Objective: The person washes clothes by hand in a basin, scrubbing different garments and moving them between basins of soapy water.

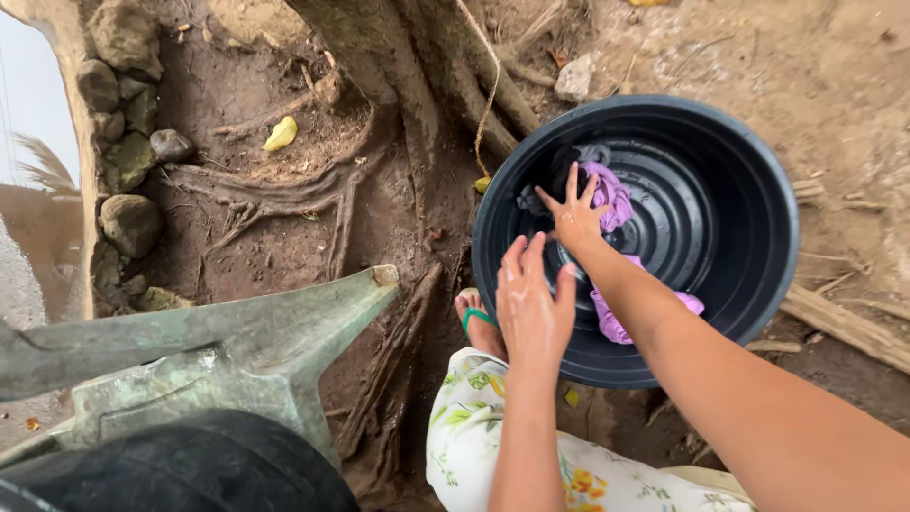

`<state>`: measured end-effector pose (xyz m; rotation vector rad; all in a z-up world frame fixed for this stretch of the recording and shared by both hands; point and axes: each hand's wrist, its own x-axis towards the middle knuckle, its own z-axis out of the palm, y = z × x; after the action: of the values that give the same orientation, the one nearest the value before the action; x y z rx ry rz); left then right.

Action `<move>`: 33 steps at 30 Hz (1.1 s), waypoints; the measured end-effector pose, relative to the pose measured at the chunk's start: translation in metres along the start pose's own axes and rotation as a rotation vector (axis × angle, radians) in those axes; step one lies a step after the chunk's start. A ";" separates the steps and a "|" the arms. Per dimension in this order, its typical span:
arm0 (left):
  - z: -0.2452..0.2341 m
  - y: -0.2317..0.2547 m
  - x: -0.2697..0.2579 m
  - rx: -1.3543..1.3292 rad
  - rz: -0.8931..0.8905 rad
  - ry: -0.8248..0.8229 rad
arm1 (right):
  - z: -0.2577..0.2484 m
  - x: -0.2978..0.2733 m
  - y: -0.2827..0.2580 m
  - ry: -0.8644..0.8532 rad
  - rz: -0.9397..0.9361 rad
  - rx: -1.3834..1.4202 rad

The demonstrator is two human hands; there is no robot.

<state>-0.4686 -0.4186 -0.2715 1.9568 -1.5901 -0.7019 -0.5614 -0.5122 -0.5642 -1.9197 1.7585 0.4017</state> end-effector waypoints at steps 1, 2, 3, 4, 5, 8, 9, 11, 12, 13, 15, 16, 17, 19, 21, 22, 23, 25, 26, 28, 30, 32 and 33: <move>-0.001 0.001 0.000 -0.008 -0.013 -0.018 | 0.010 0.004 -0.001 0.100 -0.012 -0.052; -0.002 0.001 0.000 -0.008 -0.010 -0.027 | 0.021 0.009 0.000 0.200 -0.024 -0.104; -0.002 0.002 0.000 -0.015 -0.007 -0.034 | 0.029 0.015 0.003 0.302 -0.033 -0.161; -0.002 0.003 0.000 -0.022 -0.004 -0.041 | 0.033 0.018 0.005 0.295 -0.052 -0.167; -0.002 0.004 0.000 -0.028 -0.006 -0.042 | 0.035 0.021 0.010 0.293 -0.069 -0.174; -0.003 0.007 0.001 -0.047 -0.012 -0.051 | 0.030 0.033 0.027 0.271 -0.146 -0.145; -0.004 0.007 0.000 -0.053 -0.019 -0.058 | 0.028 0.035 0.031 0.259 -0.181 -0.127; -0.004 0.007 -0.002 -0.055 -0.034 -0.067 | 0.026 0.041 0.029 0.295 -0.160 -0.243; -0.004 0.006 -0.002 -0.052 -0.043 -0.069 | 0.023 0.041 0.026 0.312 -0.151 -0.301; -0.004 0.005 -0.002 -0.047 -0.050 -0.072 | 0.019 0.041 0.023 0.307 -0.136 -0.305; -0.004 0.006 -0.003 -0.032 -0.062 -0.059 | 0.013 0.043 0.015 0.302 -0.106 -0.310; -0.005 0.006 -0.002 -0.023 -0.065 -0.051 | 0.010 0.044 0.014 0.314 -0.117 -0.226; -0.005 0.006 -0.002 -0.025 -0.065 -0.050 | 0.006 0.043 0.019 0.326 -0.125 -0.145; -0.006 0.007 -0.002 -0.032 -0.064 -0.048 | 0.001 0.044 0.023 0.361 -0.160 -0.040; -0.007 0.007 0.000 -0.040 -0.084 -0.058 | -0.005 0.042 0.031 0.406 -0.212 0.004; -0.006 0.008 0.000 -0.046 -0.094 -0.065 | -0.007 0.038 0.034 0.412 -0.222 0.023; -0.006 0.009 0.001 -0.049 -0.084 -0.056 | -0.009 0.035 0.036 0.421 -0.234 0.043; -0.006 0.010 0.002 -0.051 -0.066 -0.039 | -0.013 0.029 0.040 0.427 -0.251 0.083; -0.005 0.010 0.003 -0.054 -0.069 -0.039 | -0.016 0.026 0.045 0.424 -0.257 0.104; -0.004 0.012 0.004 -0.060 -0.079 -0.037 | -0.019 0.016 0.054 0.399 -0.260 0.194; -0.001 0.013 0.005 -0.055 -0.091 -0.039 | -0.021 0.007 0.069 0.360 -0.247 0.332; 0.001 0.014 0.004 -0.056 -0.095 -0.043 | -0.023 0.002 0.090 0.179 -0.207 0.493; 0.002 0.014 0.003 -0.057 -0.092 -0.042 | -0.023 0.000 0.100 0.088 -0.189 0.573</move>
<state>-0.4795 -0.4246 -0.2635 1.9963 -1.4948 -0.8209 -0.6624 -0.5286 -0.5615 -1.6727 1.5092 -0.2382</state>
